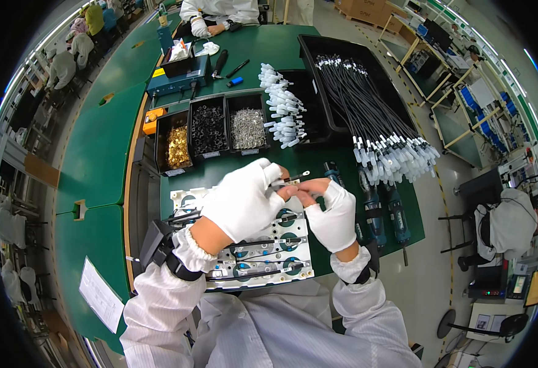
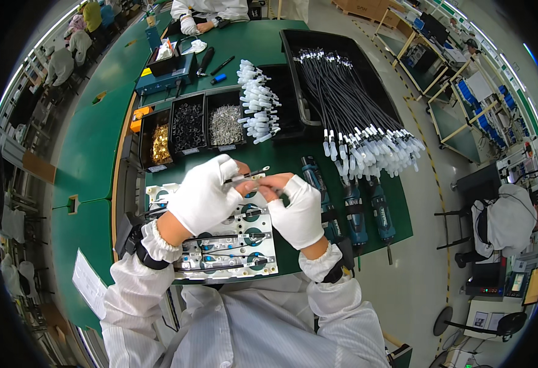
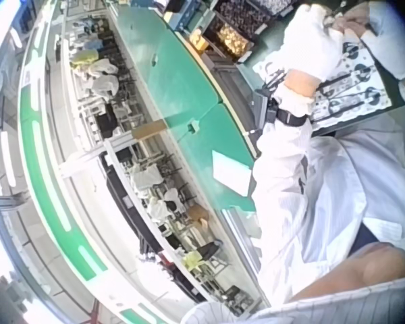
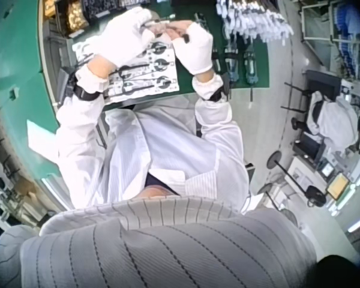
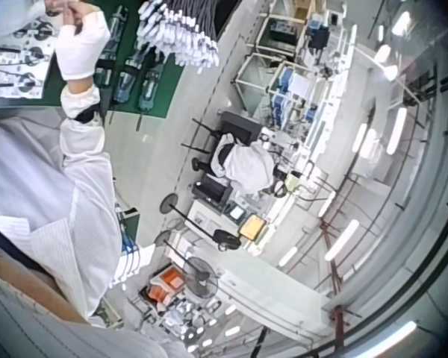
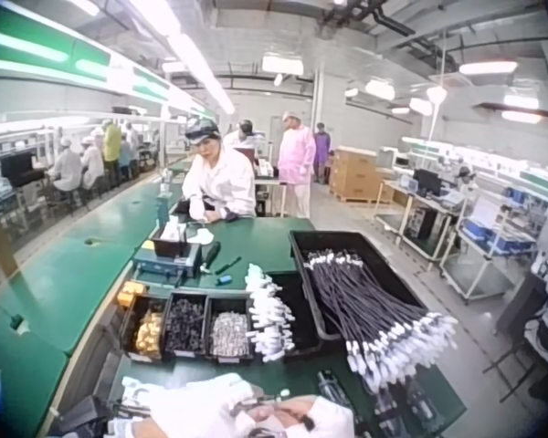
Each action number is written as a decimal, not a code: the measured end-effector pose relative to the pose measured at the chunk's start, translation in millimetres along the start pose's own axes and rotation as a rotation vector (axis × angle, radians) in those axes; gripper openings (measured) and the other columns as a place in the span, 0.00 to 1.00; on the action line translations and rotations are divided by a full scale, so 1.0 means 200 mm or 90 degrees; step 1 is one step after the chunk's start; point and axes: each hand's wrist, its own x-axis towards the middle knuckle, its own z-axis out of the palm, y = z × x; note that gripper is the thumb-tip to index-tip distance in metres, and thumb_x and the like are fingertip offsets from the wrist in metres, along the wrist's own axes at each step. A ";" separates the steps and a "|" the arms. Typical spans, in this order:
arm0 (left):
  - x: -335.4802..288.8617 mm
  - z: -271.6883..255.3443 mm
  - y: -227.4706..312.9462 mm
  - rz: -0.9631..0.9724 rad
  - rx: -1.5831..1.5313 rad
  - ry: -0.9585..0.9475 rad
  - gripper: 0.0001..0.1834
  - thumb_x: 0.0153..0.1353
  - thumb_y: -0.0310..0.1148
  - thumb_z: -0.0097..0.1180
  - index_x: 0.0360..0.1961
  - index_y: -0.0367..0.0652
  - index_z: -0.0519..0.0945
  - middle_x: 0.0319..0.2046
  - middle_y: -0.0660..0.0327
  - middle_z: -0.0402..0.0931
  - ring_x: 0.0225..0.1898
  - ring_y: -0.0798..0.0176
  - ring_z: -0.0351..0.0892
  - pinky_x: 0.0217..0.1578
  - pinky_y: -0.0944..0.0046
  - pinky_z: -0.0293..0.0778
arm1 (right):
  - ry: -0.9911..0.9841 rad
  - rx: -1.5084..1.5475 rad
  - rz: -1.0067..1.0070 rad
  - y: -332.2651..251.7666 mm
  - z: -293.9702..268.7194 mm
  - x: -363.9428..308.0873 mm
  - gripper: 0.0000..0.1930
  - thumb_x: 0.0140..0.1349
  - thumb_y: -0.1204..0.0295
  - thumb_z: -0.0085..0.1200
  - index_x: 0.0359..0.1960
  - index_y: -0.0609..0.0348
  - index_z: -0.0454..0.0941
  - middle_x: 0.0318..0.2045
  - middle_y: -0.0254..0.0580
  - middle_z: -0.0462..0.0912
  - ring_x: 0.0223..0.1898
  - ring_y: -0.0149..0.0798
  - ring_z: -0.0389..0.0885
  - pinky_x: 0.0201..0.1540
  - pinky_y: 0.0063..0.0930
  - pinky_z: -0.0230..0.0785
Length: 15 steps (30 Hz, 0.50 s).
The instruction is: Installing wiring harnesses and connectors onto a battery pack module using an electric screwdriver.
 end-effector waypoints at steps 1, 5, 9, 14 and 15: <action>0.01 -0.01 0.01 0.021 0.103 0.011 0.08 0.63 0.31 0.62 0.42 0.42 0.84 0.31 0.52 0.81 0.33 0.45 0.83 0.34 0.54 0.78 | 0.000 -0.002 -0.001 0.01 0.01 0.00 0.08 0.59 0.82 0.66 0.40 0.61 0.86 0.36 0.43 0.87 0.36 0.37 0.86 0.40 0.26 0.77; 0.00 -0.06 0.01 0.023 0.332 -0.060 0.05 0.62 0.31 0.60 0.39 0.48 0.83 0.29 0.56 0.81 0.32 0.49 0.84 0.32 0.52 0.78 | 0.028 0.261 0.244 0.05 0.04 -0.02 0.07 0.59 0.83 0.66 0.39 0.64 0.84 0.35 0.43 0.86 0.35 0.35 0.84 0.40 0.26 0.76; -0.03 -0.07 0.00 0.058 0.308 -0.098 0.05 0.60 0.29 0.59 0.38 0.49 0.80 0.30 0.56 0.81 0.32 0.48 0.84 0.31 0.52 0.78 | 0.103 -0.020 -0.100 0.01 0.03 0.00 0.10 0.56 0.84 0.66 0.39 0.59 0.86 0.34 0.43 0.86 0.33 0.40 0.86 0.39 0.27 0.79; -0.02 -0.03 -0.01 0.125 0.247 -0.096 0.09 0.58 0.27 0.59 0.40 0.48 0.77 0.30 0.56 0.81 0.33 0.47 0.84 0.32 0.52 0.78 | 0.033 -0.045 -0.229 0.04 -0.01 0.04 0.18 0.50 0.92 0.61 0.40 0.60 0.86 0.35 0.43 0.85 0.34 0.39 0.84 0.37 0.27 0.79; -0.02 -0.02 -0.01 0.125 0.247 -0.095 0.09 0.58 0.27 0.59 0.40 0.48 0.77 0.30 0.56 0.81 0.33 0.47 0.84 0.32 0.52 0.78 | 0.033 -0.045 -0.230 0.05 -0.02 0.04 0.18 0.50 0.92 0.61 0.40 0.60 0.86 0.35 0.43 0.85 0.34 0.39 0.84 0.37 0.27 0.79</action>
